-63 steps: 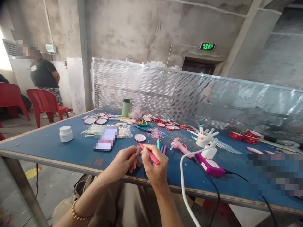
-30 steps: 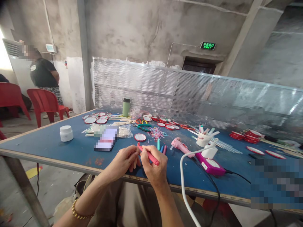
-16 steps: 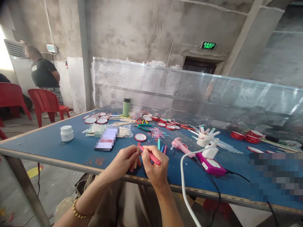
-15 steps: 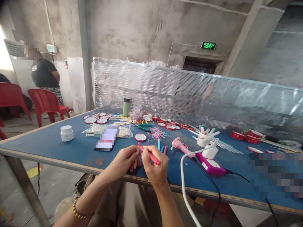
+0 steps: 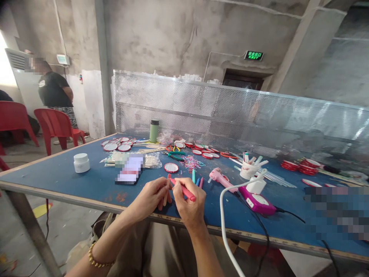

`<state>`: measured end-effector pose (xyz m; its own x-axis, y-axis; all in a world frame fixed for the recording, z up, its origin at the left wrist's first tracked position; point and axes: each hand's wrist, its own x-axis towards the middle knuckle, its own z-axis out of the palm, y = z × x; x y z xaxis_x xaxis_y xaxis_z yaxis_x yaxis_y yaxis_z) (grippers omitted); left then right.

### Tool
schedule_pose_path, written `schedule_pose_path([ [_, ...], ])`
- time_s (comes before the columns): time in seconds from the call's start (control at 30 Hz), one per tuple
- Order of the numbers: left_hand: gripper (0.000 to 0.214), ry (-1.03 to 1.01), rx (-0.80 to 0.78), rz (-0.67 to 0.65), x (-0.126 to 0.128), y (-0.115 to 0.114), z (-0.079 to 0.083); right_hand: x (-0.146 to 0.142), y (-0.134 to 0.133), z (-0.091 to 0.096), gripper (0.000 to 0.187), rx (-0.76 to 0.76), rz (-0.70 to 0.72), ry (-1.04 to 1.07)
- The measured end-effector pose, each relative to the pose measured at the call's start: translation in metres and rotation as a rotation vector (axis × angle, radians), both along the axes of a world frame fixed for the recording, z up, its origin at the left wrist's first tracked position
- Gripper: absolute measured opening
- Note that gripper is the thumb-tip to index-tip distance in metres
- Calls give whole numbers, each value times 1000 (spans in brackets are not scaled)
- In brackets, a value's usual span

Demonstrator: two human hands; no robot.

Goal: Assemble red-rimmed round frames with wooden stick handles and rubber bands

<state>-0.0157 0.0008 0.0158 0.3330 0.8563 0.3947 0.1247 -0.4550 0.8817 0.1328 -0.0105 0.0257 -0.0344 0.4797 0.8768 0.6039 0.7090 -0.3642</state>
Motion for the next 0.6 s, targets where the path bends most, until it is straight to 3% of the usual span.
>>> schedule_pose_path([
  [0.6, 21, -30, -21, -13, 1, 2, -3, 1, 1, -1, 18, 49, -31, 11],
])
